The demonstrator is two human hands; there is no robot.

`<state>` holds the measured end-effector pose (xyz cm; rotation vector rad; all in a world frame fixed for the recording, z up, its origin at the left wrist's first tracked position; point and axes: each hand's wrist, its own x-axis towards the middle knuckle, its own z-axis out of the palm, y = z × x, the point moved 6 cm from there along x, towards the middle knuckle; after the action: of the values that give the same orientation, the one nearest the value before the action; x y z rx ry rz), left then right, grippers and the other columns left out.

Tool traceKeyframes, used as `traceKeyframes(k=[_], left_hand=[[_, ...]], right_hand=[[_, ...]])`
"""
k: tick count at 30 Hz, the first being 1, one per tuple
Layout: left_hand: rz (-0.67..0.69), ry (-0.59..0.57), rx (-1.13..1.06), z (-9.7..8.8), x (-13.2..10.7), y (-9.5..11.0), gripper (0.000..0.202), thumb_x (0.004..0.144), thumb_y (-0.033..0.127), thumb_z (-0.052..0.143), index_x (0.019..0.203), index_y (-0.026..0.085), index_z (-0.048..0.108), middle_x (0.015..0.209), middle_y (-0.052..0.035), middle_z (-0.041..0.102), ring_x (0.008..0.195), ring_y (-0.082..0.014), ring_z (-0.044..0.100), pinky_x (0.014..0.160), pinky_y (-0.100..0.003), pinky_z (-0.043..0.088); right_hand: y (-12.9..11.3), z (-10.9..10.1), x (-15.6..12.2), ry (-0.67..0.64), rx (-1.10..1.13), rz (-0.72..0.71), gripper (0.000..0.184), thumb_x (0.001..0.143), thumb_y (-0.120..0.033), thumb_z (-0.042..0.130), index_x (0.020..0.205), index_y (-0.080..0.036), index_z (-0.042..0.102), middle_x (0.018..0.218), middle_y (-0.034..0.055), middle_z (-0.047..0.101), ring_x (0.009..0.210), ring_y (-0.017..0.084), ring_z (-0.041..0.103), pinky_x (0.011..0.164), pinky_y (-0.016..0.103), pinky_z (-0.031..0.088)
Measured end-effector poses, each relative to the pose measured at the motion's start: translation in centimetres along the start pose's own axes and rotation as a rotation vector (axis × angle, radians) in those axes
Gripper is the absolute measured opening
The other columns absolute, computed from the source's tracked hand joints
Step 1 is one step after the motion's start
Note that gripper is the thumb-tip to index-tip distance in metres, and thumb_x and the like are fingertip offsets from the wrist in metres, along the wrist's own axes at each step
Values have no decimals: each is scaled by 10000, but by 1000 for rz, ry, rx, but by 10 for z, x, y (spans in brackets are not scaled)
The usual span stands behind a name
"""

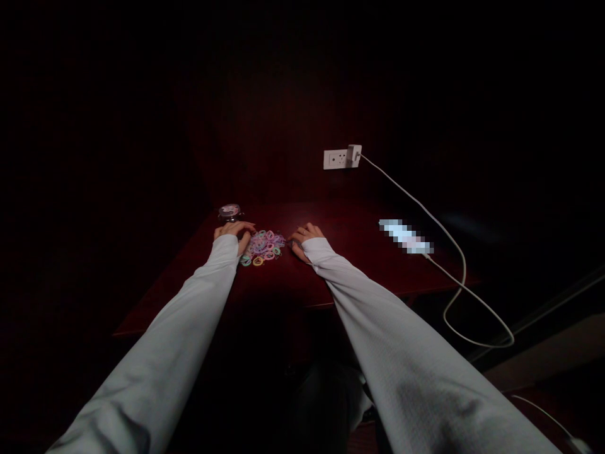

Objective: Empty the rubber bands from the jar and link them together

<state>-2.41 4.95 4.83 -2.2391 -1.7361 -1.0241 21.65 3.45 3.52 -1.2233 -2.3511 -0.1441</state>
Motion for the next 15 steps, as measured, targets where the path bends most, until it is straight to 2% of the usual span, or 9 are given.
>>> traceKeyframes(k=[4,9,15], left_hand=[[-88,-16,103,-3,0,-4,79,877,280,636,856,268,711,1154,-2,796,1143,-290,648,975,-421,421],[-127,-99,120,4,-1,-7,93,886,335,646,887,270,713,1122,-25,768,1115,-297,627,947,-417,419],[-142,-147,149,9,-3,-3,104,891,337,661,867,269,737,1196,-19,763,1160,-298,610,972,-420,414]], right_hand=[[1,2,1,2,7,-3,310,976,-222,568,1183,-198,797,1206,132,739,1160,303,501,984,422,374],[2,4,2,2,-1,10,311,975,-216,575,1193,-209,797,1174,128,736,1167,301,507,988,426,384],[2,5,3,-1,5,22,308,970,-219,577,1177,-210,804,1163,117,745,1161,297,502,1000,426,379]])
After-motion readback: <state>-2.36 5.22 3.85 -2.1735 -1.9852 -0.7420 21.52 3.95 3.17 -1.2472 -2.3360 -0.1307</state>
